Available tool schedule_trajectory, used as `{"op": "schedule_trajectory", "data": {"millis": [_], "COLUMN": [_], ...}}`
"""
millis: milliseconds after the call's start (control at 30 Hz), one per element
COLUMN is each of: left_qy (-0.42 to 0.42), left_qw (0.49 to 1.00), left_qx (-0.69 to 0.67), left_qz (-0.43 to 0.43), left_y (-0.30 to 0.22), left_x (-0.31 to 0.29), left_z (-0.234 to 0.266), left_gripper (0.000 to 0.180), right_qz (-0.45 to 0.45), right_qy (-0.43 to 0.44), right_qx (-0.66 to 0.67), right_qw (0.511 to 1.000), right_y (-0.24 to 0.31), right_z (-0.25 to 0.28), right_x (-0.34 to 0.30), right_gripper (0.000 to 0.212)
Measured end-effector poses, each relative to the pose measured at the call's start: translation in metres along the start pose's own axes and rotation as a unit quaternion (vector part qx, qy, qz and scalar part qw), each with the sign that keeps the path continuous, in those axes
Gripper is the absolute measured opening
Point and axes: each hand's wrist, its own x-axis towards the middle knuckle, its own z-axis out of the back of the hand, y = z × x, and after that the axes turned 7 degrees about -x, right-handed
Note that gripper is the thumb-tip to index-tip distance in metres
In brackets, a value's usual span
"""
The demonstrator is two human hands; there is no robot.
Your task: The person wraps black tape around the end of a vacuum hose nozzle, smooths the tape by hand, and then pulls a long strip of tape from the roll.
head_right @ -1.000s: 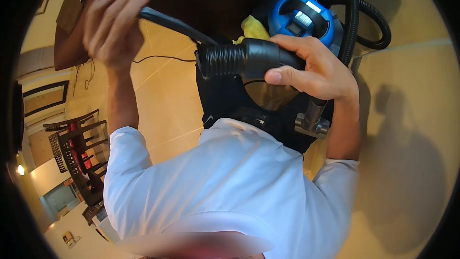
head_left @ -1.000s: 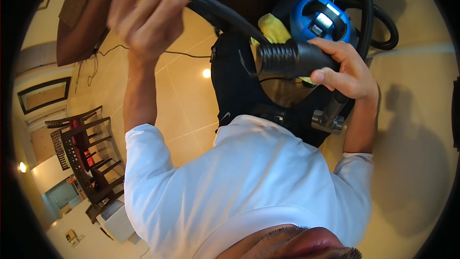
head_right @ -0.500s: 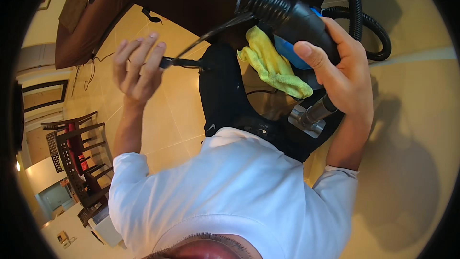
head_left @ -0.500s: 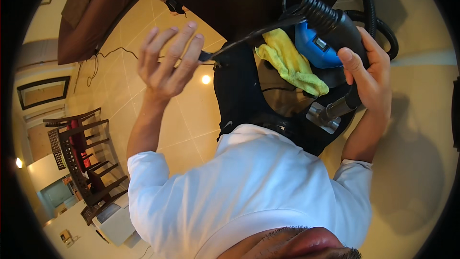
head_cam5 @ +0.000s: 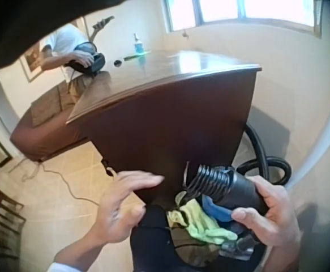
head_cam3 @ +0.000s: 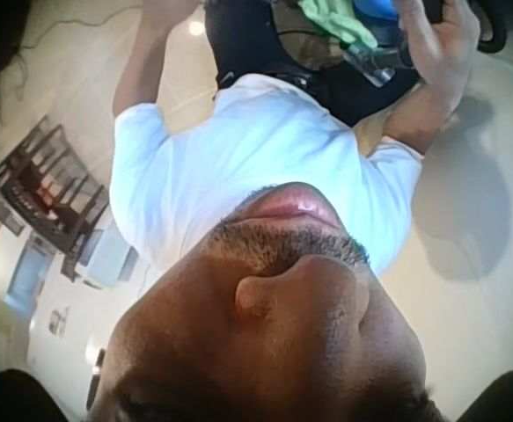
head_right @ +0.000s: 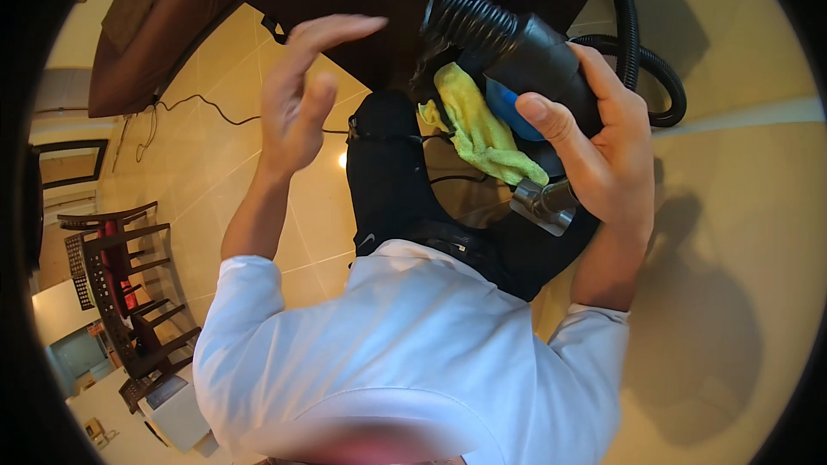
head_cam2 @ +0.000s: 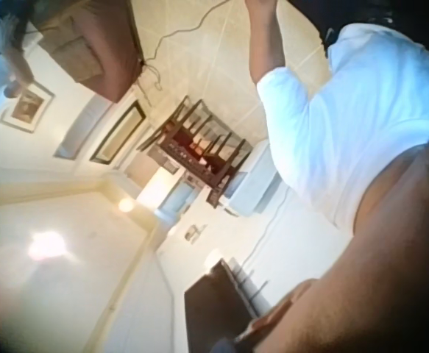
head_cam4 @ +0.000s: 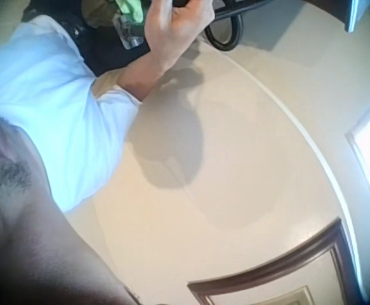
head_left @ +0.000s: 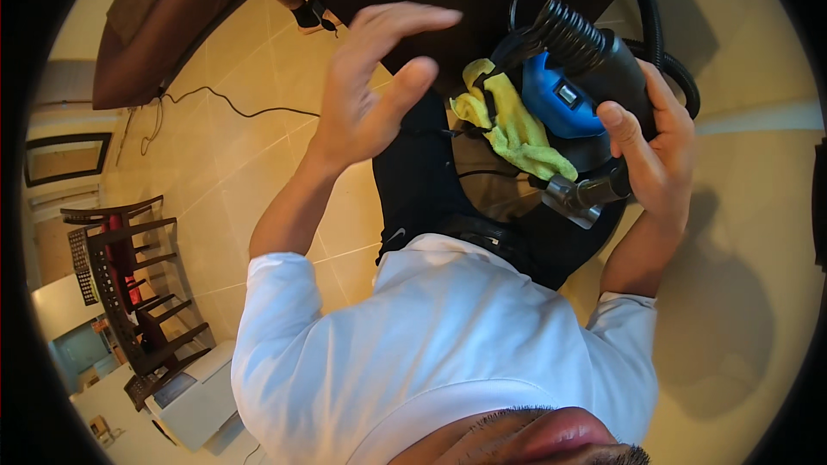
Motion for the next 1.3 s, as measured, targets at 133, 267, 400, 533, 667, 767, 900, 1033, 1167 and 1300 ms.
{"op": "schedule_trajectory", "data": {"millis": [133,267,400,533,667,767,900,1033,1167,1300], "left_qy": [0.155,0.125,0.065,0.028,0.019,-0.011,-0.032,-0.065,-0.072,-0.025], "left_qw": [0.914,0.868,0.884,0.947,0.974,0.986,0.991,0.998,0.996,0.989], "left_qx": [-0.299,-0.407,-0.407,-0.274,-0.188,-0.139,-0.117,-0.012,-0.011,-0.114], "left_qz": [0.227,0.257,0.222,0.167,0.126,0.093,0.052,0.021,0.043,0.088], "left_y": [-0.005,-0.016,-0.021,-0.032,-0.034,-0.031,-0.017,0.015,0.031,0.033], "left_x": [0.025,0.036,0.032,0.025,0.013,0.01,0.008,0.004,-0.008,-0.016], "left_z": [-0.027,-0.049,-0.062,-0.064,-0.066,-0.07,-0.074,-0.081,-0.088,-0.07], "left_gripper": [0.039,0.023,0.017,0.019,0.017,0.012,0.01,0.01,0.008,0.01], "right_qz": [0.007,0.038,0.026,0.048,0.006,-0.01,0.002,-0.044,-0.08,-0.074], "right_qy": [-0.009,-0.042,-0.124,-0.141,-0.113,-0.064,-0.002,0.104,0.126,0.16], "right_qx": [-0.019,-0.073,-0.034,-0.046,0.052,0.133,0.213,0.379,0.474,0.388], "right_qw": [1.0,0.996,0.991,0.988,0.992,0.989,0.977,0.918,0.868,0.905], "right_y": [-0.003,-0.004,-0.006,-0.015,-0.031,-0.037,-0.043,-0.063,-0.082,-0.093], "right_z": [-0.001,0.005,-0.006,-0.003,0.014,0.016,0.024,0.013,0.005,0.012], "right_x": [-0.002,-0.005,-0.006,-0.005,-0.003,0.0,-0.001,-0.001,0.0,0.001], "right_gripper": [0.041,0.043,0.044,0.044,0.042,0.042,0.043,0.048,0.052,0.061]}}
